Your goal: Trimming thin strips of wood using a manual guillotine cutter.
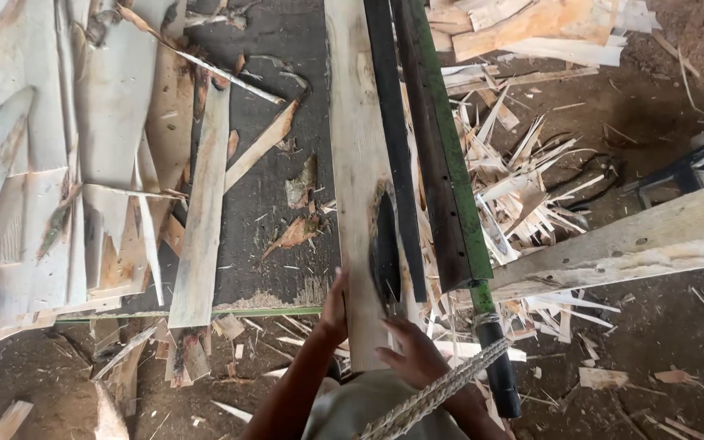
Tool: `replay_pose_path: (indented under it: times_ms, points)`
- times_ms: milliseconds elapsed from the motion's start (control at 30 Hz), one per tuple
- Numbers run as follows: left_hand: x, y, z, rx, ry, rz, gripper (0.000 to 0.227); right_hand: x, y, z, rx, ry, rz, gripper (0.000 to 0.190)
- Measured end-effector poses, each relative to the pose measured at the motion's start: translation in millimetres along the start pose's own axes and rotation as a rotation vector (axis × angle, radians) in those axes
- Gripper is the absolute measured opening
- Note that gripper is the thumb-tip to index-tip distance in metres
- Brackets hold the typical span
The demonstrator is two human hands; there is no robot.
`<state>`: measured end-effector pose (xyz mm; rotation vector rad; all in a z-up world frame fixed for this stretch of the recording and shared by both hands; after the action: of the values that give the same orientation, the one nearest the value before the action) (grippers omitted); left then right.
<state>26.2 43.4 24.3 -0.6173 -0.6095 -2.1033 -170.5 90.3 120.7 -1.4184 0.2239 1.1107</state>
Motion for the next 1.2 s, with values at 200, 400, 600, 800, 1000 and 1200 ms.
replay_pose_path:
  times_ms: [200, 400, 600, 800, 1000, 1200]
  points:
    - [-87, -48, -75, 0.493, 0.118, -0.675, 0.052, 6, 97, 50, 0.389, 0.138, -0.331, 0.056]
    - [-22, -49, -51, 0.631, 0.093, -0.420, 0.079, -61, 104, 90, 0.529, 0.421, -1.458, 0.057]
    - [44, -18, -34, 0.658, 0.307, -0.842, 0.078, -152, -17, 87, 0.516, 0.303, -1.211, 0.072]
    - [57, -15, -32, 0.703, 0.316, -0.831, 0.078, -137, 10, 83, 0.547, 0.265, -0.883, 0.077]
    - [27, -42, -47, 0.675, 0.360, -0.921, 0.083, -140, 1, 73, 0.719, 0.298, -0.608, 0.095]
    - [66, -15, -32, 0.647, 0.358, -0.932, 0.076, -128, 2, 68, 0.747, 0.286, -0.538, 0.095]
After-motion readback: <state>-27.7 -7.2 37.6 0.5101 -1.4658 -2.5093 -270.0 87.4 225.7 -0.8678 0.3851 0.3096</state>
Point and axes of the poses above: each hand's wrist, its own z-axis away from the middle knuckle, its own x-axis out of the palm, y = z × x, the point moved 1 cm from there along -z, towards the middle knuckle, and after that the axes turned 9 degrees about y, right-handed, at the moved point
